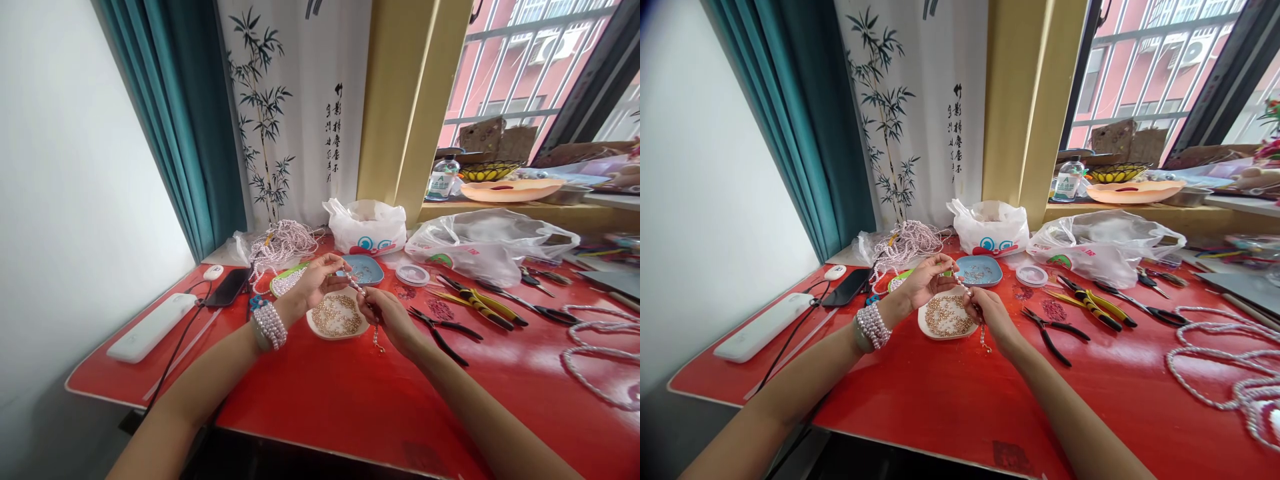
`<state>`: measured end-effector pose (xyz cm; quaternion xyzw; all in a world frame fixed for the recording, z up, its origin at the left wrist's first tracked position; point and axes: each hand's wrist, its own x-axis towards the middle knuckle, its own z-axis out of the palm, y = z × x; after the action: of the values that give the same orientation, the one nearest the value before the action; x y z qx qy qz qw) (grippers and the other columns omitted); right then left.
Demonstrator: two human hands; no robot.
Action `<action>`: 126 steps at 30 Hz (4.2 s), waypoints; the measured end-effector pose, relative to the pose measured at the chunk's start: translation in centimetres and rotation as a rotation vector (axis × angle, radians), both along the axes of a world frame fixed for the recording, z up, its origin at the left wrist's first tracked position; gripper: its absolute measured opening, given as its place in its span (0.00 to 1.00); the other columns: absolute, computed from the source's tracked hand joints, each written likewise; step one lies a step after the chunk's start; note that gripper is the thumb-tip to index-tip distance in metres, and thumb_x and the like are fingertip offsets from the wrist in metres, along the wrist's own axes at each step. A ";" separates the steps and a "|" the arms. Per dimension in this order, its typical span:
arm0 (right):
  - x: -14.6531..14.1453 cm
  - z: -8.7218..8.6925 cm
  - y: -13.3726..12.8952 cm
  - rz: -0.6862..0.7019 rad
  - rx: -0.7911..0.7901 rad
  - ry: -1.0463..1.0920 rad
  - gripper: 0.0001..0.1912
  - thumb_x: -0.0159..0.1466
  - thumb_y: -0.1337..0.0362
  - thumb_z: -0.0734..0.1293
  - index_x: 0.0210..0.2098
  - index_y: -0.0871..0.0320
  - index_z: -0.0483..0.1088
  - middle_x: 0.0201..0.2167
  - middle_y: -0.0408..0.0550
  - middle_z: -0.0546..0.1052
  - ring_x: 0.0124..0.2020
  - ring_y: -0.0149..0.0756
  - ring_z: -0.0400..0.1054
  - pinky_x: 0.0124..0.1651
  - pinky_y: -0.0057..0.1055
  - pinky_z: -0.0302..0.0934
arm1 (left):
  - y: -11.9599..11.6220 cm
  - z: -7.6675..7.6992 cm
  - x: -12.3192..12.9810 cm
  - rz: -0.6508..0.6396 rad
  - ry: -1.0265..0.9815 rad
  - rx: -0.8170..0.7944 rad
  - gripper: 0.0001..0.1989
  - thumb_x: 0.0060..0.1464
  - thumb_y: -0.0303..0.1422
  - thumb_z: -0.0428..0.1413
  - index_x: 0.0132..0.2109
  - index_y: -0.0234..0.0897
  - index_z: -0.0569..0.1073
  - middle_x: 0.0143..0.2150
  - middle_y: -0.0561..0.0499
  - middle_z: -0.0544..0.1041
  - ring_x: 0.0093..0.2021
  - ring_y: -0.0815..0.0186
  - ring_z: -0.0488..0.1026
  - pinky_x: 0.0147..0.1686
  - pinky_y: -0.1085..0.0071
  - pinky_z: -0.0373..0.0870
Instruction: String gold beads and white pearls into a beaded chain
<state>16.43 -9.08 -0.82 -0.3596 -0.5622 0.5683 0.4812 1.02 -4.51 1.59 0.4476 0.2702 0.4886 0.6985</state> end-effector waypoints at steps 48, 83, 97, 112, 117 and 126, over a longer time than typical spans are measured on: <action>-0.1 0.2 0.0 -0.082 -0.074 -0.089 0.11 0.52 0.60 0.58 0.17 0.59 0.62 0.09 0.33 0.48 0.13 0.23 0.36 0.17 0.27 0.31 | -0.6 -0.9 0.8 -0.092 0.101 0.049 0.05 0.51 0.29 0.56 0.31 0.34 0.65 0.31 0.50 0.75 0.30 0.68 0.76 0.31 0.74 0.71; 0.2 -0.1 0.5 -0.110 -0.144 -0.225 0.16 0.54 0.58 0.58 0.13 0.58 0.59 0.07 0.33 0.48 0.11 0.21 0.36 0.16 0.26 0.30 | -1.1 -0.9 1.4 -0.076 0.198 0.042 0.06 0.52 0.30 0.55 0.32 0.34 0.65 0.32 0.47 0.77 0.27 0.69 0.75 0.28 0.76 0.68; 0.8 -1.2 0.9 -0.043 -0.125 -0.248 0.13 0.64 0.59 0.60 0.35 0.63 0.67 0.27 0.41 0.70 0.22 0.25 0.64 0.24 0.25 0.60 | -0.6 -1.5 1.3 -0.111 0.169 -0.024 0.06 0.48 0.30 0.58 0.31 0.32 0.69 0.35 0.44 0.77 0.32 0.67 0.76 0.29 0.77 0.68; 0.4 -0.4 0.6 -0.094 -0.120 -0.211 0.16 0.57 0.59 0.56 0.16 0.59 0.60 0.08 0.32 0.46 0.11 0.22 0.37 0.15 0.25 0.32 | -0.7 -1.5 1.3 -0.102 0.184 0.000 0.07 0.46 0.31 0.60 0.31 0.30 0.72 0.35 0.43 0.77 0.32 0.67 0.74 0.31 0.74 0.66; 0.8 -1.0 0.8 -0.071 -0.132 -0.238 0.16 0.64 0.59 0.58 0.25 0.62 0.66 0.15 0.35 0.61 0.13 0.21 0.51 0.16 0.21 0.48 | -0.5 -1.5 1.3 -0.083 0.191 0.023 0.07 0.45 0.31 0.60 0.31 0.31 0.72 0.33 0.44 0.77 0.32 0.68 0.74 0.33 0.74 0.66; 0.9 -1.5 1.0 -0.054 -0.121 -0.209 0.12 0.64 0.60 0.60 0.34 0.63 0.67 0.25 0.41 0.70 0.20 0.24 0.62 0.22 0.23 0.58 | -0.3 -1.5 0.9 -0.047 0.210 0.049 0.10 0.45 0.34 0.61 0.33 0.33 0.71 0.34 0.46 0.76 0.28 0.71 0.72 0.29 0.74 0.67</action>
<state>17.33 -8.09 -2.33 -0.4603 -0.5640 0.5474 0.4127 1.97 -4.78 0.07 0.5196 0.3194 0.4290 0.6664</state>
